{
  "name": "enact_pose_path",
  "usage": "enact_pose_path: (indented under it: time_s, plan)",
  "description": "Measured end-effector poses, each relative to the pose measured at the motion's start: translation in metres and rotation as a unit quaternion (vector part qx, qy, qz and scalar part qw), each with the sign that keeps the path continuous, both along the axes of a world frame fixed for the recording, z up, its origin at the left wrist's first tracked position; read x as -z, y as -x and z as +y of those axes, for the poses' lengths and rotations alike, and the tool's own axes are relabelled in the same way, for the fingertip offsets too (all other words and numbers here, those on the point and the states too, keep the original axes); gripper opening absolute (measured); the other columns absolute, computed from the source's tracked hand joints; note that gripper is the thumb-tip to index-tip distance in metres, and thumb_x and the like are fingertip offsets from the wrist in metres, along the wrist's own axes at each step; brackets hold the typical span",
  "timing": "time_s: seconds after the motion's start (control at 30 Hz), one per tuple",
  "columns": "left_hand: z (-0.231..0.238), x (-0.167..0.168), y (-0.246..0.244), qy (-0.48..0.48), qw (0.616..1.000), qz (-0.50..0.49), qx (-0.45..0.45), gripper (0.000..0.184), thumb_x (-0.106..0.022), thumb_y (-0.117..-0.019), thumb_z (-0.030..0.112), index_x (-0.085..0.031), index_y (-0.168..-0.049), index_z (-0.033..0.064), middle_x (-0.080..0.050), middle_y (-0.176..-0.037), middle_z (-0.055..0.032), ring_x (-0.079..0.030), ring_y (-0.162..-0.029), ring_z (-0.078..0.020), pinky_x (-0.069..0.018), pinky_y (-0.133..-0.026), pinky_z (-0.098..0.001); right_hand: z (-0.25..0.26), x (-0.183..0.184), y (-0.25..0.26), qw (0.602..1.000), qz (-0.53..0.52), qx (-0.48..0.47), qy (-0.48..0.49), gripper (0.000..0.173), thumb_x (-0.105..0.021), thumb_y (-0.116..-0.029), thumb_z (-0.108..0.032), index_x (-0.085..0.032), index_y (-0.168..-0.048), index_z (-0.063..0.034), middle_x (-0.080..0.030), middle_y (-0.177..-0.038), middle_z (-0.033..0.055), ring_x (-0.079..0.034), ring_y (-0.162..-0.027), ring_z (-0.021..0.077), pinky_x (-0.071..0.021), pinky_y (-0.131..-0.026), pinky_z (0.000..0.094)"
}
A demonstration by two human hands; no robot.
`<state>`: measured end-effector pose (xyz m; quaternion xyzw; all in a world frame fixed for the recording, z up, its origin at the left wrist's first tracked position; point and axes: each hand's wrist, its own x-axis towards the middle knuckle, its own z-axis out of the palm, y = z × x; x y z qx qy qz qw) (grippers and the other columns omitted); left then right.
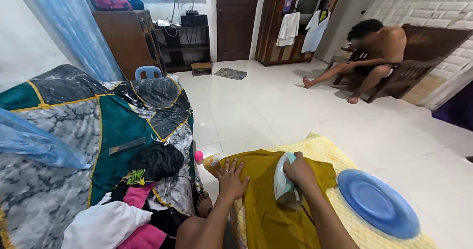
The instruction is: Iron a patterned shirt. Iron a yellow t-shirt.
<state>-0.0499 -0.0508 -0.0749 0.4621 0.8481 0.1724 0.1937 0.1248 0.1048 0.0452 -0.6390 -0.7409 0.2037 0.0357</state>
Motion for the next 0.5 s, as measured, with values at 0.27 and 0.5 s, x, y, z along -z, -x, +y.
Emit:
enact_pose_path:
  time_s: [0.27,0.5]
  plan:
    - [0.001,-0.002,0.002,-0.017,1.000,0.004,0.010,0.068,-0.046,-0.0983,0.067,-0.035,-0.160,0.0402,-0.016,-0.173,0.0081,-0.005,-0.160,-0.0342,-0.0229,-0.116,-0.0745,-0.102,-0.008,-0.065,0.998,-0.021,0.025,0.049,0.072,-0.062,-0.0931,-0.033,-0.034,-0.158,-0.0220,-0.073,-0.101,0.0173,-0.073,-0.090,0.0376,-0.0583,-0.076,0.0610]
    - [0.004,0.006,0.005,-0.025,0.999,0.043,0.013,0.069,-0.043,-0.0972,0.070,-0.038,-0.159,0.0394,-0.019,-0.172,0.0076,-0.009,-0.159,-0.0348,-0.0297,-0.113,-0.0710,-0.063,-0.013,-0.067,0.995,0.004,0.057,0.082,0.075,-0.065,-0.0900,-0.027,-0.033,-0.157,-0.0218,-0.072,-0.109,0.0194,-0.072,-0.098,0.0399,-0.0573,-0.080,0.0633]
